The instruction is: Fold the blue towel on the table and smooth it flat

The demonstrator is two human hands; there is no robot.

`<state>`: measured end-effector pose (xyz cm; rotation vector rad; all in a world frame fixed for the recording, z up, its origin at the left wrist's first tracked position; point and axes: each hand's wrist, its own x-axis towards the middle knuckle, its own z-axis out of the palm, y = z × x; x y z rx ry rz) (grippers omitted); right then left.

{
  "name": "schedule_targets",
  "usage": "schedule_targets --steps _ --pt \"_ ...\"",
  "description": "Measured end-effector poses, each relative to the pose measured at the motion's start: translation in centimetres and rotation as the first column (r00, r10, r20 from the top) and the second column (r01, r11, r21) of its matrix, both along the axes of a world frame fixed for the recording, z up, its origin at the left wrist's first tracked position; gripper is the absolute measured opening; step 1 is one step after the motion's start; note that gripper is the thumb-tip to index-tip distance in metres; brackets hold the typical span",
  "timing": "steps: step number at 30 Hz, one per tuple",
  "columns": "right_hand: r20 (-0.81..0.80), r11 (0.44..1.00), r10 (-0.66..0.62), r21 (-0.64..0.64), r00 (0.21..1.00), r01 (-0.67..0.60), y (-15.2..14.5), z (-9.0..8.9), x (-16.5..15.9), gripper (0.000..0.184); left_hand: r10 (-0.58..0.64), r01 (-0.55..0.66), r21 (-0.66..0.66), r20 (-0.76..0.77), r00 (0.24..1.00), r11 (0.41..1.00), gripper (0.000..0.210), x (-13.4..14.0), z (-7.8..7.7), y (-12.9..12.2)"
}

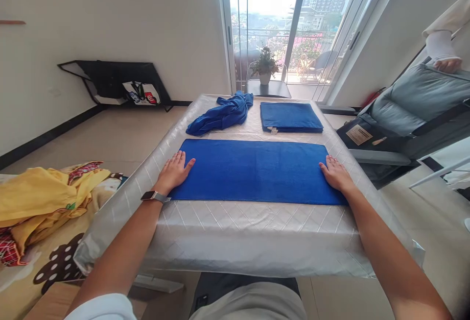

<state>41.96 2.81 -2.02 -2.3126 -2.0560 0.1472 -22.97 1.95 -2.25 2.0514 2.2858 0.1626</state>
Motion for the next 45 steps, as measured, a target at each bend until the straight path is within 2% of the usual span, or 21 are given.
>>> schedule_targets --steps 13,16,18,20,22,25,27,29,32,36,39,42,45 --pt "0.023 1.0 0.007 0.029 1.0 -0.008 -0.2 0.6 -0.8 0.075 0.021 -0.021 -0.009 -0.007 1.0 1.0 0.09 0.3 0.3 -0.1" --pt "0.046 0.99 0.035 0.133 0.998 -0.041 -0.8 1.4 -1.5 0.07 0.052 -0.052 0.006 0.004 0.999 0.999 0.091 0.2 0.7 -0.3" --pt "0.072 0.971 0.075 0.22 0.995 -0.089 -1.4 2.1 -3.1 0.067 0.05 -0.05 0.049 0.015 0.999 0.998 0.09 1.0 1.2 -0.5" --pt "0.078 0.957 0.13 0.25 0.988 -0.145 -2.0 2.8 -6.0 0.067 -0.03 0.027 0.092 0.024 0.999 0.995 0.089 3.1 1.9 -0.7" --pt "0.05 0.952 0.211 0.216 0.976 -0.217 -2.7 3.3 -10.4 0.069 -0.191 0.187 0.104 0.027 0.981 0.977 0.086 6.9 2.5 -0.9" --pt "-0.022 0.913 0.391 0.136 0.92 -0.385 -3.7 3.4 -18.0 0.072 -0.458 0.454 0.112 0.011 0.889 0.884 0.082 14.1 3.1 -1.4" --pt "-0.05 0.881 0.468 0.099 0.882 -0.462 -4.2 3.0 -22.1 0.072 -0.568 0.563 0.162 -0.022 0.823 0.81 0.079 18.6 2.9 -1.7" --pt "-0.057 0.868 0.495 0.062 0.867 -0.492 -4.5 2.4 -24.6 0.069 -0.612 0.607 0.173 -0.027 0.79 0.776 0.076 21.7 2.2 -2.0" --pt "-0.051 0.872 0.489 0.037 0.871 -0.488 -4.6 1.6 -25.8 0.069 -0.613 0.608 0.132 -0.003 0.79 0.783 0.076 23.5 1.0 -2.4" --pt "-0.056 0.884 0.467 0.046 0.883 -0.464 -4.6 1.5 -24.9 0.07 -0.59 0.587 0.088 0.01 0.807 0.804 0.076 22.4 0.6 -2.5" --pt "-0.066 0.889 0.458 0.025 0.886 -0.457 -4.6 1.7 -22.8 0.076 -0.542 0.541 0.052 0.024 0.84 0.84 0.078 19.6 0.9 -2.3" --pt "-0.048 0.912 0.41 0.009 0.911 -0.41 -4.8 1.5 -17.8 0.075 -0.451 0.451 0.021 0.007 0.893 0.892 0.079 14.5 0.9 -2.3" --pt "0.003 0.956 0.294 0.004 0.956 -0.294 -5.1 0.8 -10.4 0.073 -0.324 0.325 0.007 -0.05 0.945 0.946 0.081 7.8 0.5 -3.2"
